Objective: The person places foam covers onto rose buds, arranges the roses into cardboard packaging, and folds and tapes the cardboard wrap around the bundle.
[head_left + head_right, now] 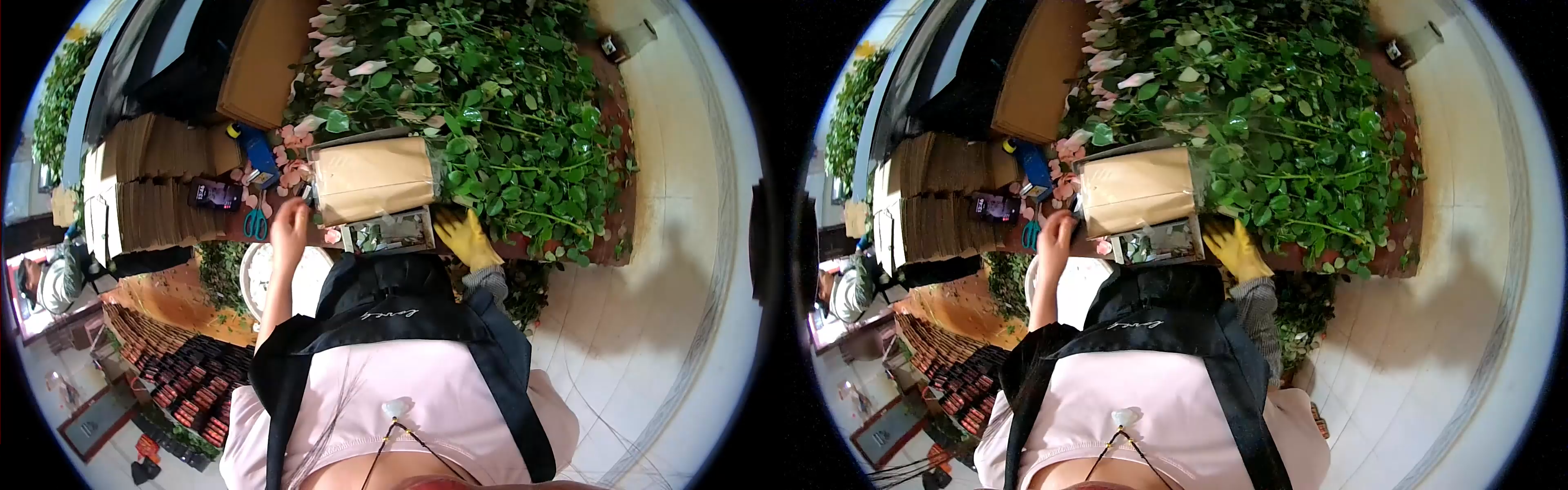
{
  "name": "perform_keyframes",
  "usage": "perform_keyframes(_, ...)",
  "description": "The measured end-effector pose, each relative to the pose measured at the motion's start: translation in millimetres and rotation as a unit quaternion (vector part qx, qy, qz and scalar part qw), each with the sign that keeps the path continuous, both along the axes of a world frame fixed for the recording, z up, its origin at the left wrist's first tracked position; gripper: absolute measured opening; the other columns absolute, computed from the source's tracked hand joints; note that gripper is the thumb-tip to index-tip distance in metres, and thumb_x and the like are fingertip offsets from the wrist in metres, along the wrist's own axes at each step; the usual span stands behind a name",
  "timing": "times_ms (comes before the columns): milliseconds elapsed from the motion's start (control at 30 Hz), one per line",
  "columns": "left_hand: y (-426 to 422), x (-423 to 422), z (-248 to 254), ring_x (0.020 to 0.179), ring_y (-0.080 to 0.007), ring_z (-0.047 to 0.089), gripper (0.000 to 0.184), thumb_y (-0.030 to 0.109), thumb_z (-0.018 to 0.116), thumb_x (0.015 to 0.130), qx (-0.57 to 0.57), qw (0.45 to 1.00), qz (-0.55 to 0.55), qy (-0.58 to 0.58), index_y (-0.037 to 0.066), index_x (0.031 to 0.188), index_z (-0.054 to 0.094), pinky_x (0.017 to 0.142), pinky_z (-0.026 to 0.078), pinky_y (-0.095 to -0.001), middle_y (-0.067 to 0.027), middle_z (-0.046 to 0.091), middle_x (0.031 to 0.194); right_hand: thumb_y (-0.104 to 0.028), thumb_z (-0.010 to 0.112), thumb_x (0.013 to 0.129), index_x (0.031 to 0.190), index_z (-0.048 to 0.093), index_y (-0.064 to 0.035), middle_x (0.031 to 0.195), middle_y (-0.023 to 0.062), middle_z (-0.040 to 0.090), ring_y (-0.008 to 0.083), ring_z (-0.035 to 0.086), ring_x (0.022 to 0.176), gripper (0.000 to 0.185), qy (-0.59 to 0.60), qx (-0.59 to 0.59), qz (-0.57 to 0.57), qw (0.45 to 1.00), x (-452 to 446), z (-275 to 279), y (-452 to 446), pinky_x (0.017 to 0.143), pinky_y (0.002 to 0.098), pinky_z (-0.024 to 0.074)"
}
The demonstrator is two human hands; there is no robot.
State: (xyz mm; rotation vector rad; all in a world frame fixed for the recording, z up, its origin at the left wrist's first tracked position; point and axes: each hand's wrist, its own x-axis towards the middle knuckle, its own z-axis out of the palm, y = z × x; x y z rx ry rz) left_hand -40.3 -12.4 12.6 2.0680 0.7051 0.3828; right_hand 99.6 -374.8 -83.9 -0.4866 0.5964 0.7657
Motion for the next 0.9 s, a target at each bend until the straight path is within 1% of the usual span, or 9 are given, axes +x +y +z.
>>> perform_keyframes(267,-42.3,24.6,42.9,0.065,-0.0142,0.062,0.017,0.012,0.066,0.095,-0.079,0.996,0.037,0.034,-0.001,0.105,0.063,0.059,0.048,-0.0305,-0.0082,0.063,0.074,-0.052,0.055,0.099,0.144,0.047,-0.0068,0.143,0.0129,0.054,0.0318,0.053,0.127,0.064,-0.023,-0.003,-0.096,0.995,15.0,-57.0,21.2,0.106,0.0461,0.0484)
perform_keyframes(300,-44.2,27.5,64.0,0.064,-0.0128,0.062,0.016,0.010,0.067,0.094,-0.089,0.995,0.024,0.030,-0.001,0.106,0.062,0.058,0.047,-0.0294,-0.0073,0.061,0.072,-0.052,0.056,0.100,0.145,0.046,-0.0077,0.143,0.0137,0.052,0.0307,0.053,0.127,0.064,-0.165,-0.061,-0.066,0.982,17.0,-95.8,7.6,0.105,0.0453,0.0494)
perform_keyframes(367,-38.7,29.1,64.4,0.061,-0.0077,0.053,0.015,0.005,0.066,0.094,-0.119,0.993,-0.018,-0.018,-0.001,0.106,0.059,0.056,0.043,-0.0256,-0.0021,0.056,0.071,-0.052,0.057,0.100,0.146,0.044,-0.0086,0.144,0.0146,0.051,0.0295,0.053,0.127,0.064,-0.305,-0.121,-0.034,0.944,15.8,-84.9,0.2,0.104,0.0445,0.0503)
perform_keyframes(433,-41.2,34.1,74.2,0.063,-0.0058,0.047,0.014,0.004,0.066,0.094,-0.209,0.976,-0.025,-0.065,-0.001,0.105,0.059,0.058,0.041,-0.0237,0.0011,0.055,0.073,-0.055,0.059,0.098,0.149,0.039,-0.0093,0.149,0.0165,0.045,0.0305,0.053,0.126,0.071,-0.170,-0.089,-0.074,0.979,7.1,9.1,18.3,0.104,0.0450,0.0502)
perform_keyframes(633,-58.6,66.5,133.3,0.063,-0.0063,0.046,0.015,0.003,0.066,0.092,-0.146,0.978,-0.100,-0.111,0.000,0.105,0.060,0.060,0.042,-0.0237,0.0013,0.055,0.071,-0.067,0.062,0.089,0.155,0.023,0.0012,0.159,0.0207,0.031,0.0349,0.027,0.149,0.102,-0.155,-0.100,0.042,0.982,-26.2,64.6,21.6,0.123,0.0487,0.0278)
perform_keyframes(767,-64.7,66.0,143.9,0.060,-0.0071,0.047,0.013,0.003,0.065,0.092,-0.157,0.971,-0.115,-0.138,0.001,0.104,0.061,0.057,0.041,-0.0234,-0.0005,0.054,0.069,-0.069,0.058,0.090,0.157,0.022,-0.0039,0.162,0.0194,0.027,0.0372,0.027,0.148,0.101,-0.106,0.124,-0.048,0.985,-1.1,34.4,30.4,0.124,0.0509,0.0215)
perform_keyframes(833,-67.2,62.3,161.8,0.069,-0.0119,0.054,0.017,0.006,0.070,0.089,-0.106,0.982,-0.123,-0.095,0.003,0.105,0.062,0.068,0.047,-0.0292,-0.0021,0.058,0.075,-0.070,0.050,0.094,0.158,0.024,-0.0093,0.162,0.0167,0.028,0.0376,0.030,0.147,0.092,-0.218,0.308,-0.035,0.925,21.2,25.0,39.8,0.123,0.0514,0.0239)
perform_keyframes(867,-67.2,60.9,169.1,0.079,-0.0164,0.056,0.023,0.011,0.072,0.087,0.139,0.979,-0.120,-0.087,0.005,0.108,0.063,0.075,0.046,-0.0353,-0.0037,0.060,0.084,-0.071,0.042,0.097,0.159,0.024,-0.0141,0.162,0.0132,0.030,0.0367,0.033,0.145,0.086,-0.287,0.005,-0.043,0.957,24.2,22.5,42.9,0.122,0.0510,0.0269)
perform_keyframes(900,-66.6,60.4,174.0,0.089,-0.0210,0.058,0.030,0.015,0.075,0.084,0.377,0.917,-0.110,-0.076,0.008,0.111,0.064,0.083,0.046,-0.0415,-0.0054,0.061,0.093,-0.071,0.042,0.097,0.159,0.024,-0.0141,0.162,0.0132,0.030,0.0367,0.033,0.145,0.086,-0.291,0.003,-0.048,0.956,19.6,42.3,53.5,0.122,0.0510,0.0269)
